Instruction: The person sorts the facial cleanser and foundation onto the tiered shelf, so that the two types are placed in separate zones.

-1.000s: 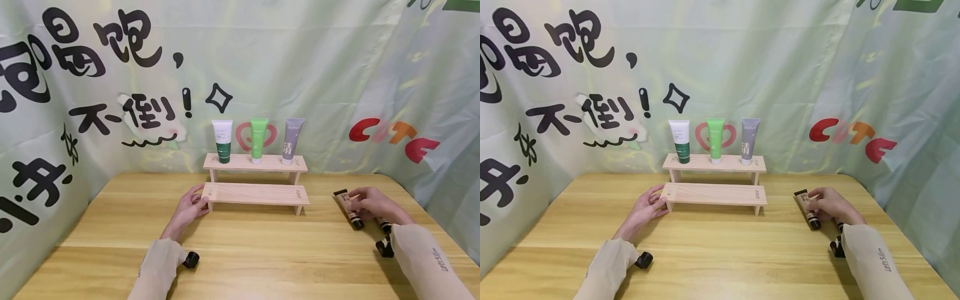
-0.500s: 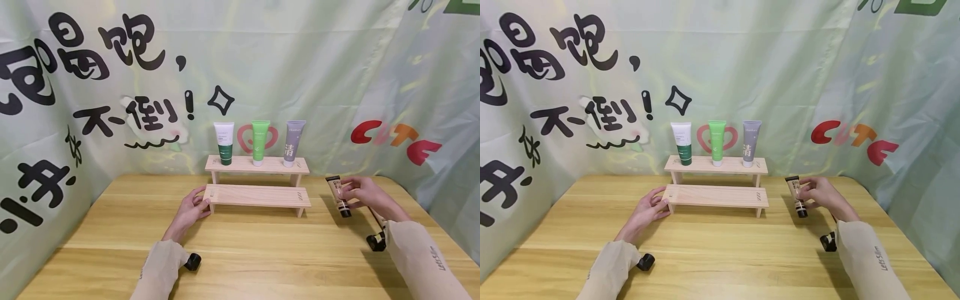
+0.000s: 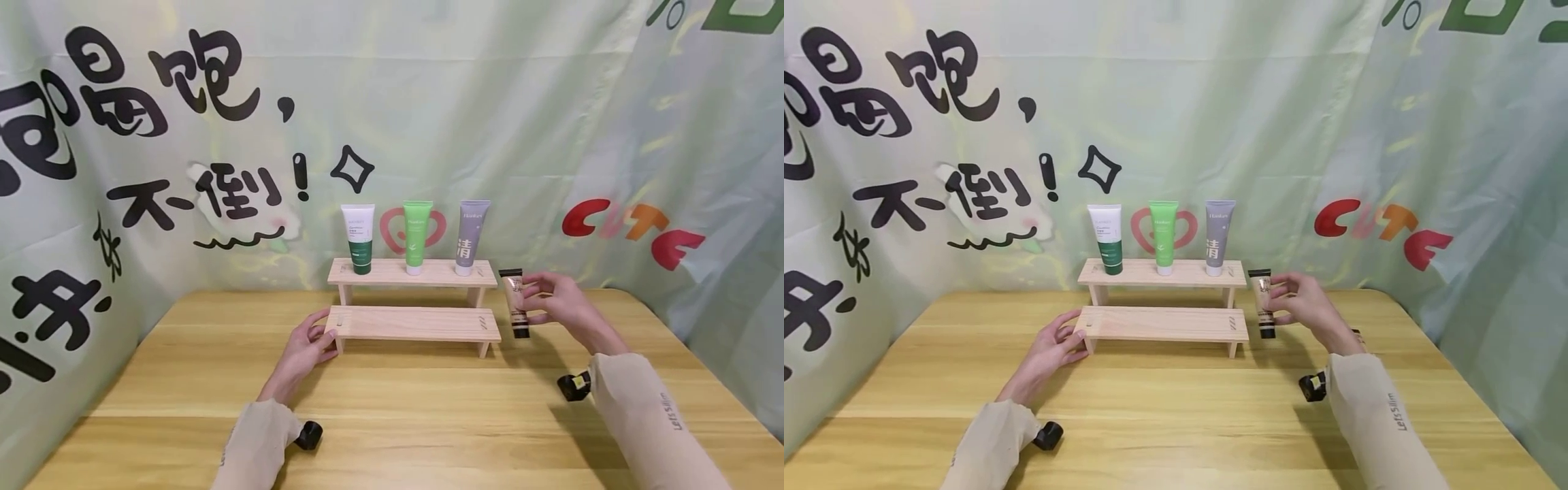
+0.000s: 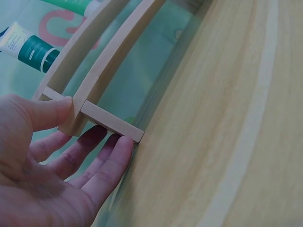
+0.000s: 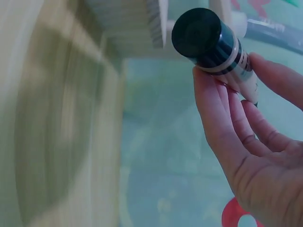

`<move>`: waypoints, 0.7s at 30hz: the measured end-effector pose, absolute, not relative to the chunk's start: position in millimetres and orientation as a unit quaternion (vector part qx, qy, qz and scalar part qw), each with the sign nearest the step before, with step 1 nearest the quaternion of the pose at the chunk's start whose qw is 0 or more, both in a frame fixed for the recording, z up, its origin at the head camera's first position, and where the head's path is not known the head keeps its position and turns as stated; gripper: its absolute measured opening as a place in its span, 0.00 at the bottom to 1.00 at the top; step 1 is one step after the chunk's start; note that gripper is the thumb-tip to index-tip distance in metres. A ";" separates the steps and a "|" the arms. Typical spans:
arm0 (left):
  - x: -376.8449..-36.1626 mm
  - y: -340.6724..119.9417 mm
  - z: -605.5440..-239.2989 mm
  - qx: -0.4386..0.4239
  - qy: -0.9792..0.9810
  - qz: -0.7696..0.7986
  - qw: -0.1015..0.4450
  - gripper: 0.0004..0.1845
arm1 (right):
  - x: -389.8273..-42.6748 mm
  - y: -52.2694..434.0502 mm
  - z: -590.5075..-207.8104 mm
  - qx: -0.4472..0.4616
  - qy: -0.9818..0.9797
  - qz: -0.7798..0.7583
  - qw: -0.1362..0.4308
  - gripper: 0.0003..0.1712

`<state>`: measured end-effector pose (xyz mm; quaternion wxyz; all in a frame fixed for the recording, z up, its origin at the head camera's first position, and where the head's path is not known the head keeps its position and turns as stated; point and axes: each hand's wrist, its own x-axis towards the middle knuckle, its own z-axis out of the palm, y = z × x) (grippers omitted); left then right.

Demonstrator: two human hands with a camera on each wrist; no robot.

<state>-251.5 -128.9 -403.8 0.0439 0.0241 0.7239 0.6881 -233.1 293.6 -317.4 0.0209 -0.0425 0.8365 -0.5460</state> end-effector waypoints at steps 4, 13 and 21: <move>-250.4 -129.7 -404.0 0.033 0.726 0.686 0.042 0.26 | -233.5 281.3 -316.3 -0.042 0.827 -0.560 0.015 0.33; -250.9 -128.0 -404.6 0.028 0.724 0.688 0.040 0.26 | -237.3 251.3 -310.0 -0.072 0.807 -0.586 -0.002 0.32; -250.0 -129.6 -402.7 0.019 0.731 0.681 0.036 0.26 | -247.1 219.9 -311.7 -0.095 0.774 -0.626 -0.004 0.30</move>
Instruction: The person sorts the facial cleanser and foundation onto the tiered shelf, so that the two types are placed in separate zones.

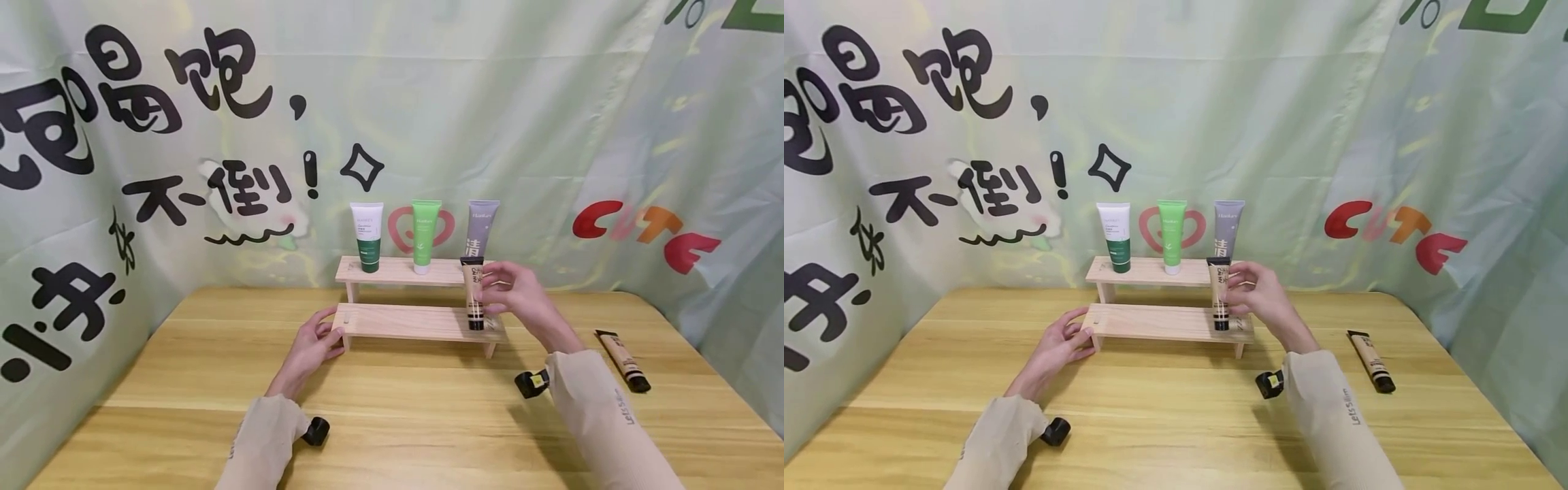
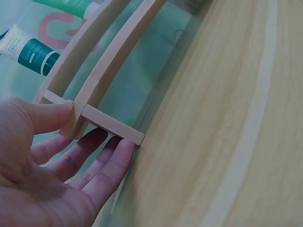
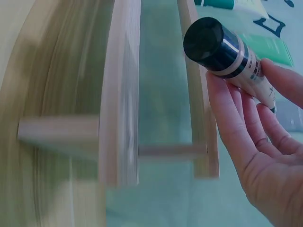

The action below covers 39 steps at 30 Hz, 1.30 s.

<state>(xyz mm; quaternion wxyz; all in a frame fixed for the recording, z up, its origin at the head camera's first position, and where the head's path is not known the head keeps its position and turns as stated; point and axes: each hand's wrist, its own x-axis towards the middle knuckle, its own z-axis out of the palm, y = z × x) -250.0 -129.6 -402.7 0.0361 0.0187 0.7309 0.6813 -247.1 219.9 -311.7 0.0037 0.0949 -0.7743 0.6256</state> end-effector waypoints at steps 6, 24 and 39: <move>-248.1 -127.9 -401.6 0.016 0.729 0.684 0.037 0.26 | -251.3 196.8 -312.3 0.097 -0.762 0.640 0.011 0.30; -245.7 -129.5 -402.1 0.022 0.719 0.693 0.046 0.28 | -261.7 121.1 -332.3 0.133 -0.772 0.613 0.102 0.25; -247.7 -129.0 -400.2 0.013 0.721 0.691 0.056 0.28 | -265.6 76.3 -341.3 0.183 -0.756 0.612 0.145 0.24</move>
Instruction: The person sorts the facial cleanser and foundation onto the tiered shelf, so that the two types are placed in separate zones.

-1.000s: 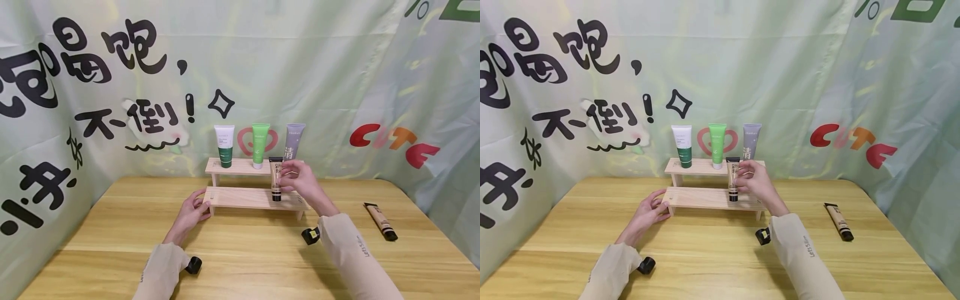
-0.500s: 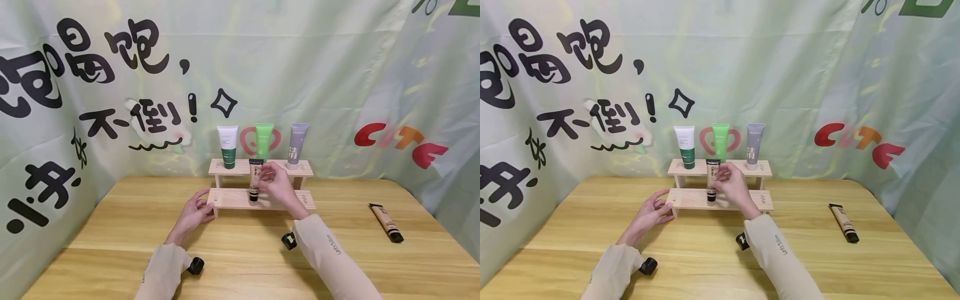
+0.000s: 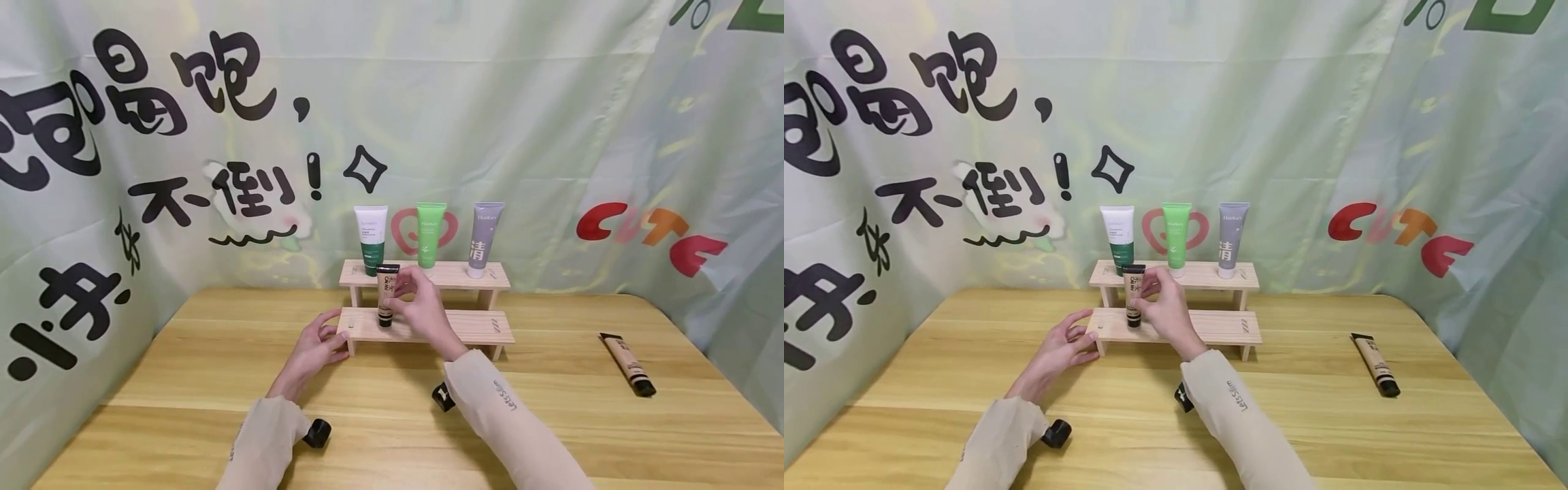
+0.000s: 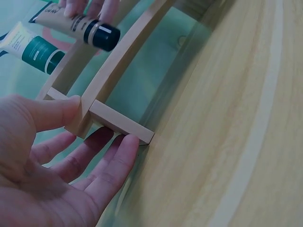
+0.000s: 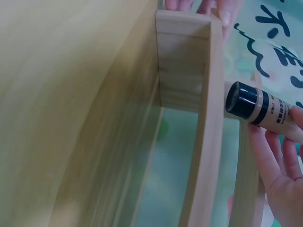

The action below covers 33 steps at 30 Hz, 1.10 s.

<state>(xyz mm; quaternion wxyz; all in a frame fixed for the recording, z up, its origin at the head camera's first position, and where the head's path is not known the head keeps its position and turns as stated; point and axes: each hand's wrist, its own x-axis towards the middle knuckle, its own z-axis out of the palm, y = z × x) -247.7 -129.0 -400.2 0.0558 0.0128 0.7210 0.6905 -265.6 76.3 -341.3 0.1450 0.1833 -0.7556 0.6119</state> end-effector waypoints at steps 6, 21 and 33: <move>-249.3 -128.2 -400.5 0.014 0.719 0.692 0.059 0.28 | -267.1 64.0 -345.5 0.211 -0.764 0.581 0.183 0.23; -248.2 -127.6 -399.2 0.014 0.718 0.693 0.060 0.27 | -265.9 55.6 -360.2 0.232 -0.766 0.558 0.220 0.20; -249.7 -129.4 -400.4 0.012 0.715 0.696 0.062 0.28 | -263.7 64.6 -358.4 0.219 -0.792 0.542 0.176 0.20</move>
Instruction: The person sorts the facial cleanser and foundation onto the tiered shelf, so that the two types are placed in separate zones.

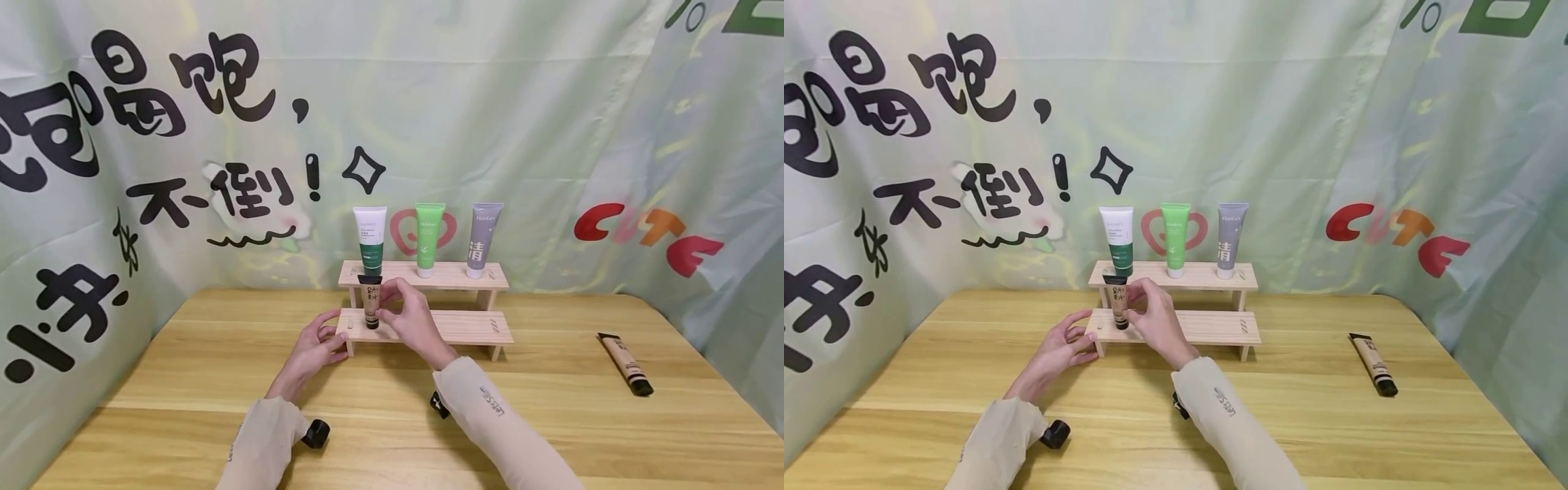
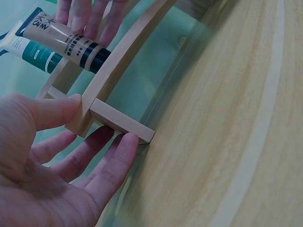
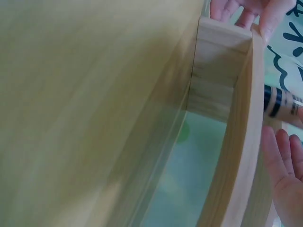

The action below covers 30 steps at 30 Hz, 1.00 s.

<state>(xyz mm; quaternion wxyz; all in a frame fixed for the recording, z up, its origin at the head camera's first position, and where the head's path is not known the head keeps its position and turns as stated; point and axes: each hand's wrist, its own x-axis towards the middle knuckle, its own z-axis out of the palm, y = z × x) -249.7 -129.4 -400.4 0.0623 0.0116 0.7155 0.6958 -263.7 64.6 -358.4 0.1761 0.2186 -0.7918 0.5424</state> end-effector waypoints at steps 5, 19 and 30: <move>-250.6 -131.2 -400.2 0.011 0.718 0.694 0.060 0.28 | -265.4 79.5 -353.1 0.213 -0.785 0.557 0.167 0.21; -250.7 -129.1 -400.0 0.020 0.718 0.693 0.062 0.28 | -262.6 147.1 -344.9 0.167 -0.791 0.569 0.149 0.21; -249.9 -129.0 -399.7 0.012 0.719 0.691 0.070 0.28 | -246.2 216.2 -336.3 0.148 -0.830 0.516 0.153 0.22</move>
